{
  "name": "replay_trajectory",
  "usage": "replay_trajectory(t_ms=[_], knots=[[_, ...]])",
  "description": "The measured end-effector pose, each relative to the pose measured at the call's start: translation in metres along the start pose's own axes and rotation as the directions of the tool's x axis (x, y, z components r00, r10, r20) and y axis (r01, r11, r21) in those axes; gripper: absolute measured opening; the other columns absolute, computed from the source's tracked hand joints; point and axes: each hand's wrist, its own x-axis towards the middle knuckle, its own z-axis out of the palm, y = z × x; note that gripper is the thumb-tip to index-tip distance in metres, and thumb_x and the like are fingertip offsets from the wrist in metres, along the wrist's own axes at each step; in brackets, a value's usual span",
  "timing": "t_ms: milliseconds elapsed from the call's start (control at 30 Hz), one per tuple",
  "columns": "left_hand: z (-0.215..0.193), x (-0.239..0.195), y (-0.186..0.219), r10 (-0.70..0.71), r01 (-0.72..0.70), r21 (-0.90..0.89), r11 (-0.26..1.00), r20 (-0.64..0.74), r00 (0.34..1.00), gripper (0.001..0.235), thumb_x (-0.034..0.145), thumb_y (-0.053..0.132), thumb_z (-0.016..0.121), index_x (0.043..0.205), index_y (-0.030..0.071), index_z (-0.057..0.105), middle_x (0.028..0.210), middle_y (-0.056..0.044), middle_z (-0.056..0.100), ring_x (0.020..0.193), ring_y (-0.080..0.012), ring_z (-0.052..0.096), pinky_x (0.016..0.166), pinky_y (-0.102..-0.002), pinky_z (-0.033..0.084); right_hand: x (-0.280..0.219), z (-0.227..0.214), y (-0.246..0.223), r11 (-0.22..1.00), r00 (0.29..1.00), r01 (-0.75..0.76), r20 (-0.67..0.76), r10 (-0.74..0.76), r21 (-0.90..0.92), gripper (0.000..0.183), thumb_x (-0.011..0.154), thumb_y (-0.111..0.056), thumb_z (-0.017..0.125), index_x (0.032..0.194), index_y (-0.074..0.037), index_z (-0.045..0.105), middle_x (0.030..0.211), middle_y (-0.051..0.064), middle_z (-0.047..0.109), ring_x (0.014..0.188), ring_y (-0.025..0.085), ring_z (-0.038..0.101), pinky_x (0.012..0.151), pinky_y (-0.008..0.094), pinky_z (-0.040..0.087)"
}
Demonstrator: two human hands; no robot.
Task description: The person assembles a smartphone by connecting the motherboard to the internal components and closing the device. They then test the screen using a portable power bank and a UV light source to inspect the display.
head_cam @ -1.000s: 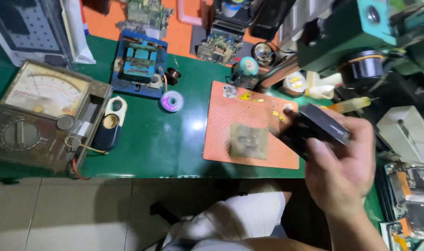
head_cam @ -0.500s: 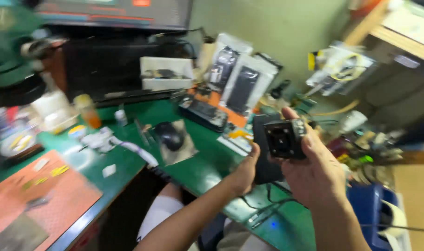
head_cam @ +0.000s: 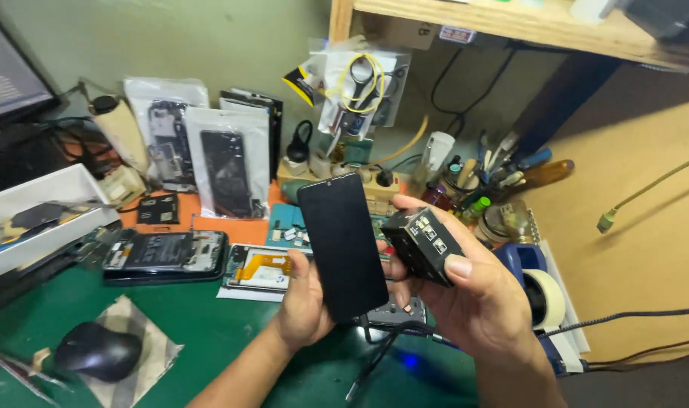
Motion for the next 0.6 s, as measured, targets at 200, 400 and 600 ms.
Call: replay_trajectory(t_ms=[200, 400, 600], knots=[[-0.007, -0.014, -0.006, -0.088, 0.087, -0.094, 0.992, -0.008, 0.996, 0.093, 0.069, 0.066, 0.030, 0.128, -0.006, 0.027, 0.130, -0.020, 0.035, 0.110, -0.0315, 0.045, 0.092, -0.048, 0.040, -0.008, 0.007, -0.003, 0.903, 0.952, 0.018, -0.269, -0.147, -0.429, 0.082, 0.066, -0.032, 0.060, 0.130, 0.009, 0.029, 0.094, 0.020, 0.047, 0.079, 0.023, 0.052, 0.062, 0.030, 0.046], [-0.031, -0.009, -0.007, -0.217, 0.201, -0.258, 0.945, -0.036, 0.976, 0.094, 0.070, 0.064, 0.025, 0.131, -0.007, 0.025, 0.127, -0.023, 0.037, 0.110, -0.0330, 0.045, 0.096, -0.046, 0.037, 0.019, 0.022, 0.026, 0.537, 0.925, -0.122, -0.292, -0.244, -0.835, 0.076, 0.061, -0.011, 0.042, 0.131, 0.012, 0.025, 0.116, 0.017, 0.033, 0.110, 0.025, 0.043, 0.098, 0.031, 0.038], [-0.036, -0.008, 0.001, -0.224, 0.193, -0.355, 0.915, -0.046, 0.974, 0.089, 0.073, 0.060, 0.027, 0.133, -0.006, 0.024, 0.125, -0.026, 0.038, 0.109, -0.0360, 0.045, 0.095, -0.050, 0.037, 0.018, 0.021, 0.045, 0.483, 0.945, -0.096, -0.231, -0.229, -0.870, 0.076, 0.059, -0.008, 0.046, 0.130, 0.012, 0.027, 0.124, 0.019, 0.029, 0.113, 0.029, 0.046, 0.094, 0.030, 0.041]])
